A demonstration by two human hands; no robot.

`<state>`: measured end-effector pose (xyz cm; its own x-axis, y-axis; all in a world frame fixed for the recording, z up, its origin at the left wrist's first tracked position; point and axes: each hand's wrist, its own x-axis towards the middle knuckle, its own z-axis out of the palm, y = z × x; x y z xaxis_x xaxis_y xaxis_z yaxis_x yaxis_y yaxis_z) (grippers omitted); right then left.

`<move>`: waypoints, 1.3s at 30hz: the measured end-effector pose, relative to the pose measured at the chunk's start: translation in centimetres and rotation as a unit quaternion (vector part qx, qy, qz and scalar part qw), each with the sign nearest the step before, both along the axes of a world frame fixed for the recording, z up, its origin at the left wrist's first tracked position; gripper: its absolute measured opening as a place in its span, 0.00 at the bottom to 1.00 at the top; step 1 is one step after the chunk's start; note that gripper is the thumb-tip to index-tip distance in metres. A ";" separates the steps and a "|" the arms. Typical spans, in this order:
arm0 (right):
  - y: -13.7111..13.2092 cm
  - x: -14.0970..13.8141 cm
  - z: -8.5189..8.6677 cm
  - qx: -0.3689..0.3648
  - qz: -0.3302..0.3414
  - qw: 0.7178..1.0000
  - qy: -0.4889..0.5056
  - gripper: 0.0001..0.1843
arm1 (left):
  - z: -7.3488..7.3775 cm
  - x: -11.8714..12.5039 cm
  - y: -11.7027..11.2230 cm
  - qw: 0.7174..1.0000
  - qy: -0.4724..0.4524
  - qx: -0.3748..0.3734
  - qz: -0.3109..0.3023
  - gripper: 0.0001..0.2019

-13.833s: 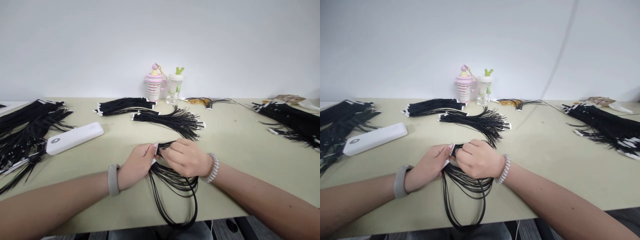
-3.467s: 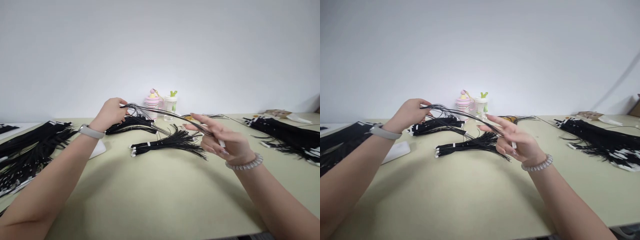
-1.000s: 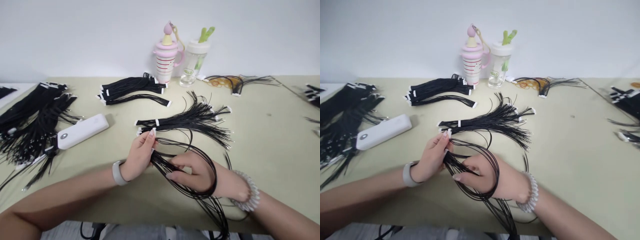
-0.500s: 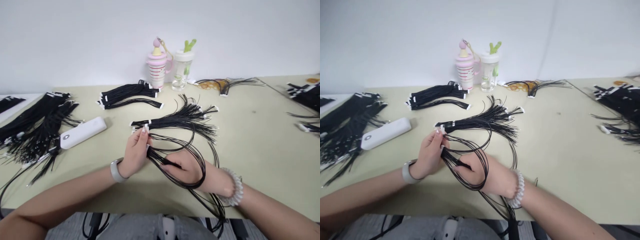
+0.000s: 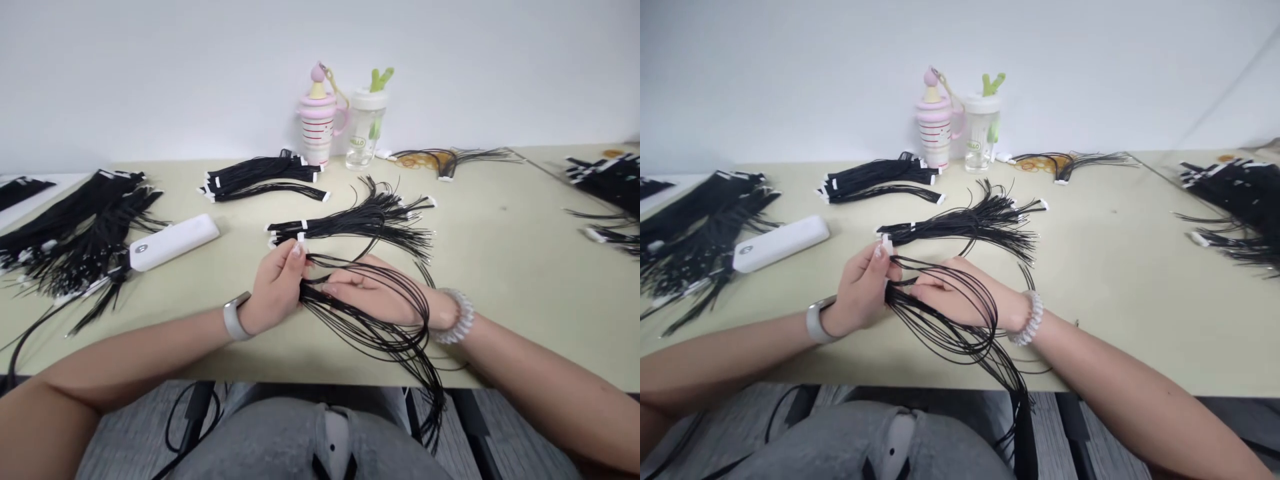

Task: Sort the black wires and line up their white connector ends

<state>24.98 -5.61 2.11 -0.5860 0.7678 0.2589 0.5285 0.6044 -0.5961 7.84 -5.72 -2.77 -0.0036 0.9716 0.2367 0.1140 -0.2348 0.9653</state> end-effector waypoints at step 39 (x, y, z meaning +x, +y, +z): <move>2.5 5.0 1.7 0.004 -0.213 0.908 0.362 0.25 | -1.5 0.3 -0.4 0.984 -0.086 -0.143 -0.061 0.21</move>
<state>30.00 -3.13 3.82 0.0894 0.8812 0.4641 0.1868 0.4429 -0.8769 8.13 -6.09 -4.32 0.1017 0.9940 -0.0411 -0.0682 0.0482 0.9965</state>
